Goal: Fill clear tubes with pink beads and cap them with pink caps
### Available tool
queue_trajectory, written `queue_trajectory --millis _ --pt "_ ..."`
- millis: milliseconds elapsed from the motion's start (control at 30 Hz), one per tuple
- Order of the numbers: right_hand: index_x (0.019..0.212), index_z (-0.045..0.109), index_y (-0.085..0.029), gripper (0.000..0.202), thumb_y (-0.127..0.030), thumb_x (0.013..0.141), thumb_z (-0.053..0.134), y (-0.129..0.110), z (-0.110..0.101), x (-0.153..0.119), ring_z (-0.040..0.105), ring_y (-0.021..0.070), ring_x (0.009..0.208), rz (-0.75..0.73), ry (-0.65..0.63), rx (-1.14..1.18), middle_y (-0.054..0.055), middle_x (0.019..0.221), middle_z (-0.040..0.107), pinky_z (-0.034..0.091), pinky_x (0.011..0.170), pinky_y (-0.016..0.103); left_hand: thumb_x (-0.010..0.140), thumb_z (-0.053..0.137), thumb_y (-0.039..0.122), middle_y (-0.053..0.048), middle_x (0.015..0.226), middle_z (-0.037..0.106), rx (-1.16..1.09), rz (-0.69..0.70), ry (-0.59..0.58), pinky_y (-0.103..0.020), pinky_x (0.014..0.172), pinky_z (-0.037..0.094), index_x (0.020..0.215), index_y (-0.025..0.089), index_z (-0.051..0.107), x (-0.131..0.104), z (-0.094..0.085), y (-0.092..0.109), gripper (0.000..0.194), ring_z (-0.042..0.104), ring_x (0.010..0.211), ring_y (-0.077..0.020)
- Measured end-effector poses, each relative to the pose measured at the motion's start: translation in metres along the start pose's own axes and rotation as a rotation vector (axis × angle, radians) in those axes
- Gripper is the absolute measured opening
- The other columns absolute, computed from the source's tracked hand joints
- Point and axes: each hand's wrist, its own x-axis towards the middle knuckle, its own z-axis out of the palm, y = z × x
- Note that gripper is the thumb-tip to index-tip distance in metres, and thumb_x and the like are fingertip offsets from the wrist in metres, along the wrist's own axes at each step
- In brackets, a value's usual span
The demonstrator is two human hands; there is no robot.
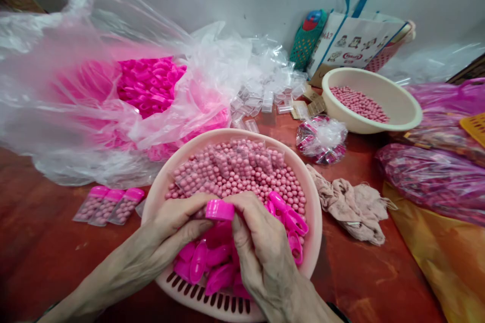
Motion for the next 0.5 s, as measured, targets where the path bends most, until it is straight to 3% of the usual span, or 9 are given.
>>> queue_trajectory --millis 100,200,300,500 --pt "0.112 0.054 -0.024 0.027 -0.016 0.09 0.042 0.008 -0.006 -0.002 0.061 0.0164 0.085 0.03 0.001 -0.088 0.005 0.097 0.063 0.051 0.073 0.026 0.089 0.047 0.031 -0.003 0.106 0.063 -0.047 -0.034 0.039 -0.032 0.092 0.042 0.115 0.027 0.056 0.003 -0.001 0.002 0.028 0.054 0.104 -0.0211" --pt "0.116 0.052 -0.022 0.029 -0.015 0.089 0.044 0.012 -0.008 -0.002 0.062 0.0155 0.085 0.057 0.081 -0.173 0.005 0.097 0.064 0.051 0.078 0.027 0.087 0.053 0.032 -0.002 0.095 0.063 -0.258 -0.072 0.058 -0.026 0.08 0.047 0.114 0.026 0.057 0.007 -0.003 0.002 0.029 0.058 0.091 -0.017" --pt "0.119 0.052 -0.019 0.034 -0.01 0.087 0.046 0.012 -0.006 -0.001 0.06 0.0166 0.1 -0.047 0.129 -0.259 0.007 0.107 0.064 0.048 0.089 0.028 0.086 0.054 0.028 0.0 0.078 0.062 -0.588 -0.14 0.004 -0.02 0.062 0.048 0.107 0.02 0.059 0.011 -0.002 0.002 0.023 0.059 0.067 -0.0112" --pt "0.13 0.045 -0.012 0.048 -0.004 0.082 0.05 0.004 0.003 0.0 0.056 0.0202 0.109 -0.264 0.128 -0.488 0.014 0.116 0.06 0.049 0.09 0.029 0.085 0.055 0.02 -0.002 0.075 0.062 -0.916 -0.114 -0.086 -0.019 0.059 0.046 0.092 0.015 0.059 0.016 0.005 -0.003 0.01 0.06 0.062 -0.0101"
